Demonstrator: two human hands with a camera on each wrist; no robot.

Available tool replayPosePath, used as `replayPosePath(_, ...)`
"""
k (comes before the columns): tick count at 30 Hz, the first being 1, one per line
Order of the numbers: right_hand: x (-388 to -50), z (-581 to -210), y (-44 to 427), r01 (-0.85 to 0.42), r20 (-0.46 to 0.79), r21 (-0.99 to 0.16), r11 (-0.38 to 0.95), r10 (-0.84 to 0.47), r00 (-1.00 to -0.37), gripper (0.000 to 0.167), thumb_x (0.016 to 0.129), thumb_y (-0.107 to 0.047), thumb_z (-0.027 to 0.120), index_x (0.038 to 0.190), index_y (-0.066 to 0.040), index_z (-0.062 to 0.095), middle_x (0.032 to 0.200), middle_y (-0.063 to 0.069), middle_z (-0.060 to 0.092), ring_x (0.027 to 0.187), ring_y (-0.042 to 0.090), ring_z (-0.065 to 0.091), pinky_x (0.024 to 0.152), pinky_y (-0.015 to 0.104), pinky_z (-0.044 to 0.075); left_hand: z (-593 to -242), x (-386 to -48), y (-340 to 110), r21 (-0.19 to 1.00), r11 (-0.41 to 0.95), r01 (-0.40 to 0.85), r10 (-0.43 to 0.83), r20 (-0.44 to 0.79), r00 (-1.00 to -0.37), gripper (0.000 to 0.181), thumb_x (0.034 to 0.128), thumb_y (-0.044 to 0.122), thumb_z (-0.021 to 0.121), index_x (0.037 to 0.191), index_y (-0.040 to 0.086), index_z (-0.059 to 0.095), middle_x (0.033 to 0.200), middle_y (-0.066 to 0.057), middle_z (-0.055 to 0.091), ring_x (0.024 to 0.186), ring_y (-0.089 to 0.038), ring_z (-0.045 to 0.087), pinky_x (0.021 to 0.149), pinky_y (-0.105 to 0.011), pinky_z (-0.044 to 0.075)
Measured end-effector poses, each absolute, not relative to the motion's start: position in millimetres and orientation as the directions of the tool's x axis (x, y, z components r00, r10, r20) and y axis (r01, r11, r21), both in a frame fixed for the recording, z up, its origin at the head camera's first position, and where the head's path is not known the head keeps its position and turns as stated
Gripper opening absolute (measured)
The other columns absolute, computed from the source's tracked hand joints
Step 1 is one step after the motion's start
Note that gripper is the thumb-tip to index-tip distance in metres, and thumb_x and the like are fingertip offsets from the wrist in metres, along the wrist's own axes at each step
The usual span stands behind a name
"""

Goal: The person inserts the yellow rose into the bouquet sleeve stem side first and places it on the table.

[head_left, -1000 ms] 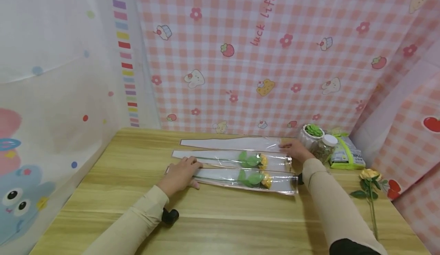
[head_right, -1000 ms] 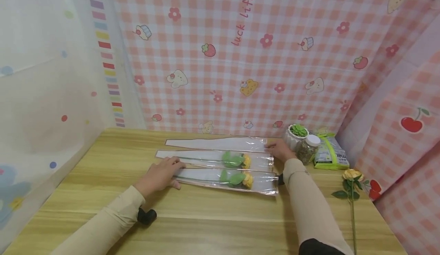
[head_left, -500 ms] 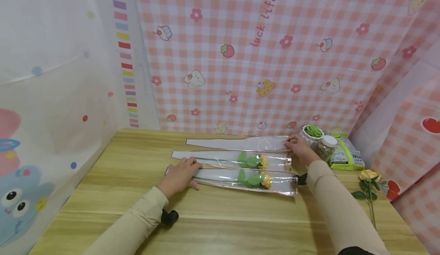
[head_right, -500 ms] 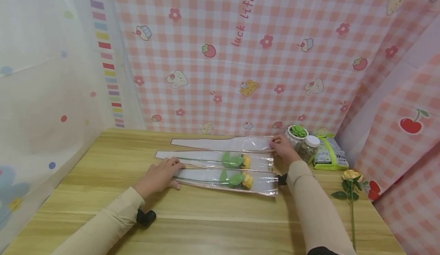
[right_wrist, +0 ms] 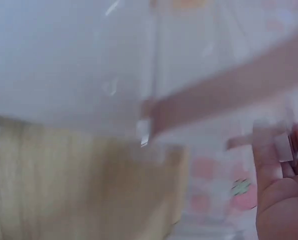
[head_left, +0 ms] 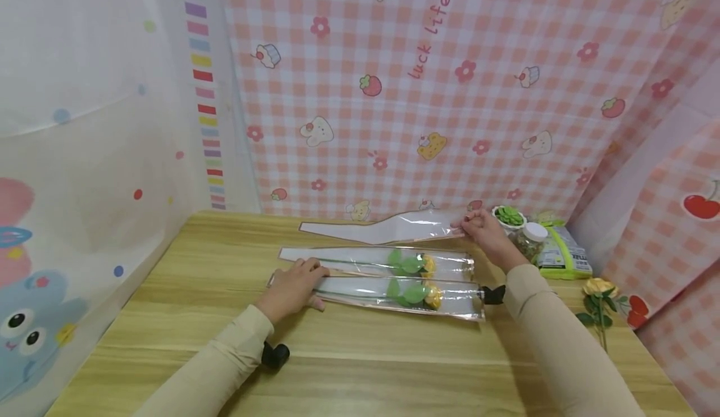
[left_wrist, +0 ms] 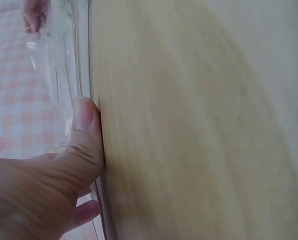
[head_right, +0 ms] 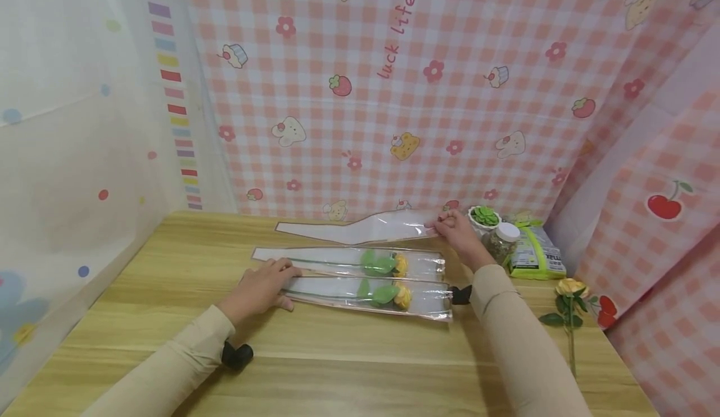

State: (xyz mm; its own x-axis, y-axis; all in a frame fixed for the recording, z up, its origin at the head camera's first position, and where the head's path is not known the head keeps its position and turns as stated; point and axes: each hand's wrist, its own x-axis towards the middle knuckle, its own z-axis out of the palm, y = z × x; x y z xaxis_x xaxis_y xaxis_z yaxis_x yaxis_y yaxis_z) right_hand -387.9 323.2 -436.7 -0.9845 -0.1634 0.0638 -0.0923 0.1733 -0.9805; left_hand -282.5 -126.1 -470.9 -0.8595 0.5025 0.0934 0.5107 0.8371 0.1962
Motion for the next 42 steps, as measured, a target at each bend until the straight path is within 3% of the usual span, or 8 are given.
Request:
replayPosePath(4,-377.9,-418.4,310.6,-0.171,0.152,-0.981,0.088,-0.192,-0.97,0.015,0.105,-0.001,0.049,0.113,0.002,0.037,0.098,-0.001,0.077,0.089,0.009,0.073,0.083,0.022,0.058,-473.9,-286.2,-127.7,0.186,0.832,0.522,0.512,0.105,-0.853,0.072,0.0734,0.049,0.079,0.133,0.013,0.062,0.127,-0.009,0.057,0.114,-0.028,0.053,0.076,-0.058,0.052)
replayPosePath(9,-362.1,-397.0,305.0,-0.215,0.158,-0.954,0.211,-0.257,-0.954,0.037,0.107,-0.01,0.049,0.134,0.014,0.043,0.114,0.004,0.074,0.1,0.007,0.07,0.091,0.021,0.054,-475.9,-290.4,-127.3,0.132,0.839,0.528,0.521,0.087,-0.849,0.077,0.0712,0.055,0.079,0.134,0.014,0.062,0.125,-0.008,0.057,0.109,-0.026,0.054,0.072,-0.052,0.052)
replayPosePath(14,-344.6,-378.4,310.5,-0.246,0.135,-0.9,0.36,-0.307,-0.942,0.04,0.109,-0.02,0.049,0.139,0.005,0.055,0.132,0.017,0.065,0.113,0.009,0.065,0.099,0.02,0.049,-472.3,-291.2,-124.7,0.065,0.837,0.544,0.538,0.087,-0.838,0.08,0.0687,0.058,0.078,0.132,0.011,0.063,0.118,-0.008,0.058,0.103,-0.026,0.056,0.072,-0.049,0.053)
replayPosePath(20,-328.4,-363.3,308.5,-0.285,0.171,-0.874,0.392,-0.3,-0.938,0.035,0.108,-0.023,0.051,0.133,0.0,0.061,0.128,0.01,0.069,0.114,0.01,0.066,0.099,0.019,0.048,-465.6,-289.8,-124.4,0.023,0.844,0.536,0.533,0.074,-0.843,0.078,0.0705,0.06,0.077,0.129,0.01,0.063,0.115,-0.008,0.06,0.103,-0.027,0.058,0.073,-0.049,0.054)
replayPosePath(25,-316.5,-362.6,291.6,-0.342,0.243,-0.884,0.319,-0.311,-0.919,0.032,0.106,-0.017,0.054,0.128,0.004,0.064,0.12,0.005,0.073,0.107,0.01,0.069,0.094,0.021,0.051,-453.1,-293.3,-113.0,-0.029,0.84,0.542,0.526,0.286,-0.801,0.078,0.0717,0.061,0.077,0.128,0.009,0.062,0.117,-0.008,0.063,0.104,-0.027,0.062,0.075,-0.049,0.054)
replayPosePath(31,-294.2,-368.9,259.8,-0.376,0.29,-0.893,0.247,-0.321,-0.901,0.03,0.106,-0.014,0.055,0.127,0.006,0.065,0.119,0.006,0.073,0.105,0.011,0.071,0.094,0.024,0.054,-430.2,-301.4,-74.1,-0.014,0.767,0.642,0.513,0.614,-0.6,0.114,0.0602,0.055,0.092,0.146,0.003,0.038,0.147,-0.019,0.043,0.131,-0.034,0.047,0.094,-0.055,0.049)
replayPosePath(36,-274.3,-371.3,234.9,-0.422,0.322,-0.882,0.21,-0.386,-0.865,0.029,0.105,-0.011,0.055,0.126,0.006,0.066,0.121,0.015,0.071,0.107,0.015,0.071,0.097,0.026,0.053,-413.5,-303.9,-53.1,0.023,0.729,0.684,0.519,0.634,-0.574,0.13,0.0597,0.051,0.096,0.154,0.01,0.016,0.163,-0.018,0.016,0.148,-0.038,0.023,0.106,-0.073,0.033)
replayPosePath(42,-262.3,-368.8,228.2,-0.437,0.323,-0.87,0.228,-0.406,-0.855,0.029,0.106,-0.014,0.053,0.126,0.003,0.068,0.129,0.014,0.068,0.122,0.012,0.062,0.103,0.027,0.049,-406.5,-304.4,-51.3,-0.005,0.757,0.654,0.528,0.594,-0.606,0.133,0.0604,0.043,0.098,0.156,0.012,0.012,0.158,-0.014,0.026,0.142,-0.035,0.035,0.104,-0.077,0.032)
